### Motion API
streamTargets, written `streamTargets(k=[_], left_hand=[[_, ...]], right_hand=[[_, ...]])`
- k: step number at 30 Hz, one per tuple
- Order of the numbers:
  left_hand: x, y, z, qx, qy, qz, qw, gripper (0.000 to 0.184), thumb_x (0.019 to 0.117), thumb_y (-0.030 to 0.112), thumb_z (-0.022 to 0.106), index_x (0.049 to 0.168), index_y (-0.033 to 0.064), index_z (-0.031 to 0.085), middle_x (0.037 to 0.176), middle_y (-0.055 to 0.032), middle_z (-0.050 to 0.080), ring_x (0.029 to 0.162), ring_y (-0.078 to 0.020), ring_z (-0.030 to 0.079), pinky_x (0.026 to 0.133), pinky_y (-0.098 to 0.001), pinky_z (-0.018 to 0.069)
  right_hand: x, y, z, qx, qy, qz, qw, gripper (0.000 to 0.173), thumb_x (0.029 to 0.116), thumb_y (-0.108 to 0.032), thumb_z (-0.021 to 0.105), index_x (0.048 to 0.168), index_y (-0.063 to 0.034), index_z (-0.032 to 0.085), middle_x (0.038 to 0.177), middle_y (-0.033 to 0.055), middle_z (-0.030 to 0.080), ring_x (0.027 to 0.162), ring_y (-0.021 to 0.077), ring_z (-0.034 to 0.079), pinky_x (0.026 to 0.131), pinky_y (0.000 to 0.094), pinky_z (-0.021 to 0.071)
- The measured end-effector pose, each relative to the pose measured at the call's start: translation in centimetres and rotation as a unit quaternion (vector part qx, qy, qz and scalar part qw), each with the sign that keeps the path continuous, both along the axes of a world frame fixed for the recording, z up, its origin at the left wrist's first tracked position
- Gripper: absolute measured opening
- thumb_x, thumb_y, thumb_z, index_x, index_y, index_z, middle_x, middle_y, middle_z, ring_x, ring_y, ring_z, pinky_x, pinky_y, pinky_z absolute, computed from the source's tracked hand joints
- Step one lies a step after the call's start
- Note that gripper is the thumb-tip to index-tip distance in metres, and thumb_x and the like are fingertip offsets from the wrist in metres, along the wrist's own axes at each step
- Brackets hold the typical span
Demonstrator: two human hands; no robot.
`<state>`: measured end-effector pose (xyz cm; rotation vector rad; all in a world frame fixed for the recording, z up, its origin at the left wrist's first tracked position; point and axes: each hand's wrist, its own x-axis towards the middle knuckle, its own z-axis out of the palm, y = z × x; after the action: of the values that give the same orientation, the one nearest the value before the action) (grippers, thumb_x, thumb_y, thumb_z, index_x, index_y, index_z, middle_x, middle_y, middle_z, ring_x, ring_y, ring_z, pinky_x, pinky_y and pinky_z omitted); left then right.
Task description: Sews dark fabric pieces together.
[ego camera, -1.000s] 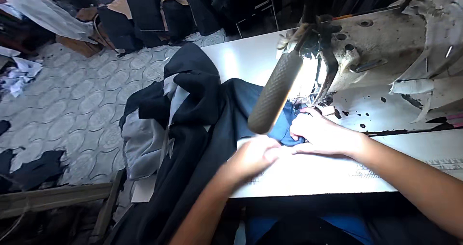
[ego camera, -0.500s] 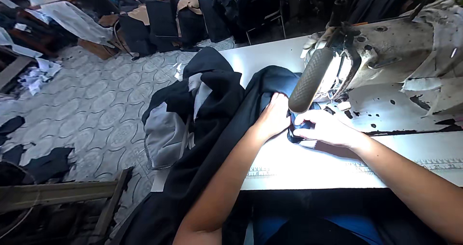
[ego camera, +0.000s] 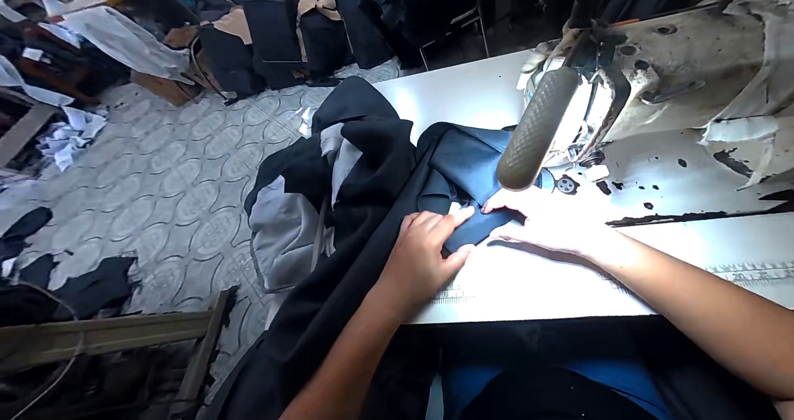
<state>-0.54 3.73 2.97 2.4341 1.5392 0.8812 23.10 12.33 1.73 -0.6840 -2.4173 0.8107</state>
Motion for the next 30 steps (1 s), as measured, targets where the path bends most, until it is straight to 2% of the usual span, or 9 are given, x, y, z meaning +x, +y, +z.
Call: streamTargets(k=[4, 7, 10, 14, 16, 18, 20, 24, 30], left_hand=[[1.6, -0.4, -0.9, 0.103, 0.071, 0.038, 0.991, 0.028, 0.0917, 0.026, 0.067, 0.105, 0.0062, 0.080, 0.084, -0.0123, 0.072, 0.085, -0.0321, 0.070, 0.087, -0.0463, 0.0545], [2.2, -0.3, -0.5, 0.114, 0.057, 0.031, 0.991, 0.027, 0.0951, 0.029, 0.063, 0.087, 0.0085, 0.078, 0.078, -0.0107, 0.068, 0.083, -0.0302, 0.068, 0.086, -0.0459, 0.0524], [3.1, 0.0, 0.6, -0.060, -0.135, 0.016, 0.989, 0.025, 0.0951, 0.024, 0.064, 0.085, 0.0064, 0.079, 0.084, -0.0050, 0.067, 0.091, -0.0184, 0.062, 0.090, -0.0405, 0.0439], [6.4, -0.4, 0.5, -0.286, -0.478, -0.033, 0.830, 0.018, 0.0974, 0.005, 0.059, 0.081, 0.0082, 0.066, 0.084, 0.0063, 0.066, 0.085, -0.0002, 0.064, 0.082, -0.0223, 0.0542], [8.2, -0.9, -0.8, -0.080, -0.343, -0.071, 0.933, 0.019, 0.0900, 0.025, 0.074, 0.087, 0.0074, 0.070, 0.097, -0.0013, 0.067, 0.103, -0.0048, 0.060, 0.095, -0.0223, 0.0451], [9.0, -0.2, -1.3, 0.083, -0.131, -0.126, 0.980, 0.054, 0.0940, 0.065, 0.058, 0.107, 0.0136, 0.070, 0.116, -0.0080, 0.073, 0.121, -0.0217, 0.063, 0.110, -0.0499, 0.0376], [9.1, 1.5, -1.2, 0.047, -0.007, -0.198, 0.979, 0.072, 0.0943, 0.072, 0.043, 0.122, 0.0120, 0.072, 0.125, -0.0111, 0.072, 0.124, -0.0324, 0.065, 0.108, -0.0744, 0.0308], [7.8, 3.8, -0.6, -0.116, 0.139, -0.175, 0.968, 0.070, 0.1005, 0.065, 0.037, 0.111, 0.0071, 0.075, 0.118, -0.0135, 0.072, 0.107, -0.0323, 0.067, 0.093, -0.0552, 0.0423], [7.2, 2.6, -2.2, -0.057, 0.085, -0.179, 0.979, 0.052, 0.1047, 0.052, 0.039, 0.112, 0.0185, 0.078, 0.131, -0.0060, 0.071, 0.113, -0.0293, 0.067, 0.095, -0.0525, 0.0449]], right_hand=[[0.1, 0.1, -1.0, 0.097, -0.018, -0.006, 0.995, 0.030, 0.0988, -0.032, 0.060, 0.093, -0.0060, 0.074, 0.088, 0.0095, 0.070, 0.089, 0.0244, 0.067, 0.081, 0.0415, 0.0496], [0.5, -0.3, -0.5, 0.093, 0.006, -0.012, 0.996, 0.028, 0.0968, -0.032, 0.062, 0.102, -0.0072, 0.075, 0.091, 0.0082, 0.072, 0.093, 0.0232, 0.067, 0.088, 0.0419, 0.0488], [1.1, -0.7, -0.9, 0.159, 0.055, -0.010, 0.986, 0.033, 0.0986, -0.032, 0.059, 0.116, -0.0103, 0.077, 0.107, 0.0063, 0.076, 0.106, 0.0201, 0.068, 0.102, 0.0427, 0.0455], [2.4, -2.2, -1.8, 0.265, 0.144, -0.066, 0.951, 0.027, 0.1002, -0.020, 0.053, 0.097, -0.0086, 0.078, 0.097, 0.0087, 0.078, 0.100, 0.0179, 0.073, 0.107, 0.0414, 0.0463], [3.7, -4.0, -1.8, 0.261, 0.148, -0.105, 0.948, 0.030, 0.1026, -0.022, 0.052, 0.095, -0.0077, 0.077, 0.095, 0.0107, 0.078, 0.099, 0.0186, 0.073, 0.102, 0.0357, 0.0492], [4.7, -6.2, -2.0, 0.229, 0.138, -0.148, 0.952, 0.028, 0.1000, -0.022, 0.055, 0.086, -0.0076, 0.074, 0.089, 0.0110, 0.076, 0.095, 0.0181, 0.070, 0.095, 0.0313, 0.0484], [5.5, -8.2, -2.9, 0.191, 0.106, -0.185, 0.958, 0.031, 0.0990, -0.027, 0.056, 0.077, -0.0089, 0.070, 0.082, 0.0095, 0.072, 0.089, 0.0189, 0.066, 0.092, 0.0337, 0.0451], [6.6, -10.0, -4.6, 0.143, -0.002, -0.223, 0.964, 0.031, 0.0966, -0.024, 0.053, 0.101, -0.0133, 0.082, 0.107, 0.0061, 0.079, 0.107, 0.0238, 0.073, 0.100, 0.0520, 0.0500], [6.4, -9.9, -4.3, 0.144, 0.009, -0.196, 0.970, 0.029, 0.0963, -0.021, 0.052, 0.098, -0.0149, 0.080, 0.109, 0.0049, 0.077, 0.109, 0.0195, 0.070, 0.101, 0.0416, 0.0495]])
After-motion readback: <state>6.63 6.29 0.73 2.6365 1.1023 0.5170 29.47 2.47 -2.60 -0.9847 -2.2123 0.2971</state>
